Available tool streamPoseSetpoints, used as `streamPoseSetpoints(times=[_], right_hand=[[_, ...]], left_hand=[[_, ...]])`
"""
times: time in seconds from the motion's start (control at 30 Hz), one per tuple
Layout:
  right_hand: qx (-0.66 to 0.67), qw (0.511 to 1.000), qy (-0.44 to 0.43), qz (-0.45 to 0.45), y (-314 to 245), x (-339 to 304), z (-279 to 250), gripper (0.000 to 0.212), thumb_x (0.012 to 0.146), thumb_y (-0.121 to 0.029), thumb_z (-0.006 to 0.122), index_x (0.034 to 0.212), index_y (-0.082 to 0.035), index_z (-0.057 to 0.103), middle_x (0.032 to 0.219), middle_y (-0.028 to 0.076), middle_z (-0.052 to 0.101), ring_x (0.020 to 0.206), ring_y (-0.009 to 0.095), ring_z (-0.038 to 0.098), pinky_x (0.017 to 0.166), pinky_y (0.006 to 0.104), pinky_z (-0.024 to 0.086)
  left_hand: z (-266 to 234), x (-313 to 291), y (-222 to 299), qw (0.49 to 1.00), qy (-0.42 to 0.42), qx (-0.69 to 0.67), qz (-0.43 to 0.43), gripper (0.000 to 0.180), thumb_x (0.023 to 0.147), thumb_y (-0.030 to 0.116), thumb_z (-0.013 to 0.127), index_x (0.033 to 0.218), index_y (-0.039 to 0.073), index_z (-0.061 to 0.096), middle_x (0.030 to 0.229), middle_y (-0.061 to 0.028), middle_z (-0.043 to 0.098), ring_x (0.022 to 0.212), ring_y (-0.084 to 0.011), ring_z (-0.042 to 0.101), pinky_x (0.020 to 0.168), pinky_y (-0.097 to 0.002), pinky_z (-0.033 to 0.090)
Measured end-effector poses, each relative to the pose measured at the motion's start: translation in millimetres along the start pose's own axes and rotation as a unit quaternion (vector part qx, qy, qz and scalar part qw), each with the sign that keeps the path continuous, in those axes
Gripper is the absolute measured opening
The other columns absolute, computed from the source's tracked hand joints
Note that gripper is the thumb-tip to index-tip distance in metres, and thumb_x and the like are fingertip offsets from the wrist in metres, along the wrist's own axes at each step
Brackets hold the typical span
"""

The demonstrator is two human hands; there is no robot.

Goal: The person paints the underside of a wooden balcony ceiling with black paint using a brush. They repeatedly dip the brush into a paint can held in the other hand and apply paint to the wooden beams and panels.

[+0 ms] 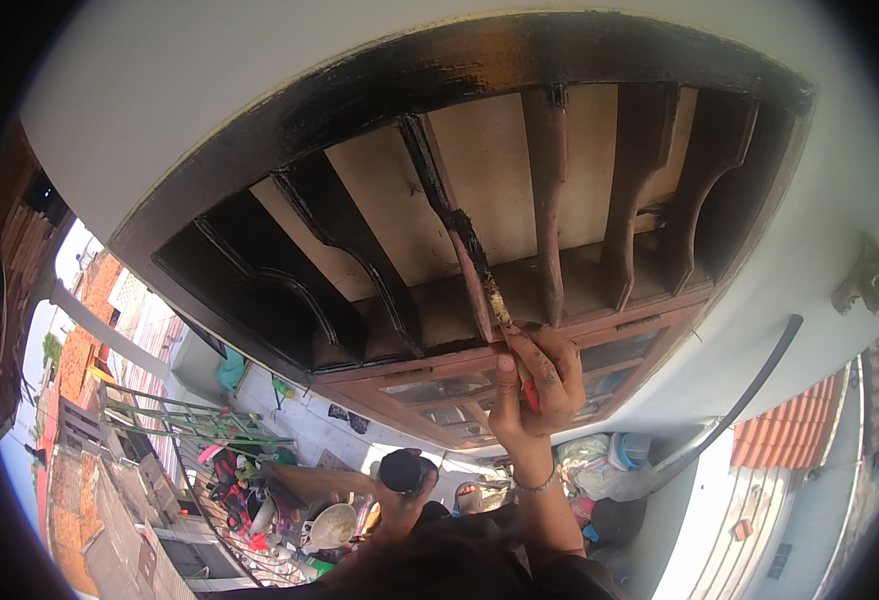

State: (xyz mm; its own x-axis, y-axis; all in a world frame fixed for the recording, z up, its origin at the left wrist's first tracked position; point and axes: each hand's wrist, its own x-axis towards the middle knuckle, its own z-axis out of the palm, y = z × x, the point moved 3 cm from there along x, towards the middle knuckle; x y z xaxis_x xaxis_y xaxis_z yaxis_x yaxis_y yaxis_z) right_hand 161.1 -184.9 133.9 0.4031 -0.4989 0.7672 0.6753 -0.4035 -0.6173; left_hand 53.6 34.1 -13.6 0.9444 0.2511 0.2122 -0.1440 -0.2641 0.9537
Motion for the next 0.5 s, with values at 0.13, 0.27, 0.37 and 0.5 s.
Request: streamPoseSetpoints(times=[0.13,0.27,0.37,0.5], right_hand=[[-0.021,0.999,-0.043,-0.021,-2,11,9,0.018,0.088,-0.005,0.075,0.105,0.0,0.076,0.099,0.014,0.068,0.09,0.026,0.066,0.08,0.0337,0.052],[0.002,0.997,-0.049,0.051,21,3,-1,0.017,0.092,-0.008,0.073,0.104,0.004,0.074,0.101,0.014,0.067,0.086,0.023,0.071,0.075,0.0319,0.058],[0.089,0.995,0.014,0.032,7,14,1,0.018,0.097,-0.007,0.067,0.107,0.008,0.071,0.112,0.016,0.062,0.09,0.025,0.072,0.076,0.0325,0.063],[0.009,0.995,-0.1,0.001,16,15,0,0.019,0.1,-0.007,0.065,0.109,0.009,0.069,0.115,0.016,0.06,0.091,0.024,0.07,0.078,0.0332,0.062]], left_hand=[[0,-2,-7,1.0,-0.008,-0.024,-0.009,0.041,0.078,0.009,0.087,0.111,-0.002,0.065,0.093,-0.007,0.071,0.083,-0.0133,0.069,0.079,-0.0282,0.056],[4,1,2,1.0,0.013,-0.011,0.017,0.041,0.078,0.01,0.088,0.11,-0.001,0.065,0.095,-0.008,0.07,0.084,-0.0139,0.068,0.079,-0.0278,0.055],[1,2,-1,1.0,0.0,0.005,0.021,0.042,0.077,0.012,0.089,0.109,0.0,0.066,0.094,-0.0081,0.071,0.084,-0.0147,0.069,0.079,-0.0288,0.056],[-1,2,-8,1.0,-0.004,0.013,0.016,0.042,0.077,0.013,0.089,0.109,0.0,0.066,0.093,-0.0088,0.071,0.084,-0.0155,0.07,0.078,-0.0291,0.056]])
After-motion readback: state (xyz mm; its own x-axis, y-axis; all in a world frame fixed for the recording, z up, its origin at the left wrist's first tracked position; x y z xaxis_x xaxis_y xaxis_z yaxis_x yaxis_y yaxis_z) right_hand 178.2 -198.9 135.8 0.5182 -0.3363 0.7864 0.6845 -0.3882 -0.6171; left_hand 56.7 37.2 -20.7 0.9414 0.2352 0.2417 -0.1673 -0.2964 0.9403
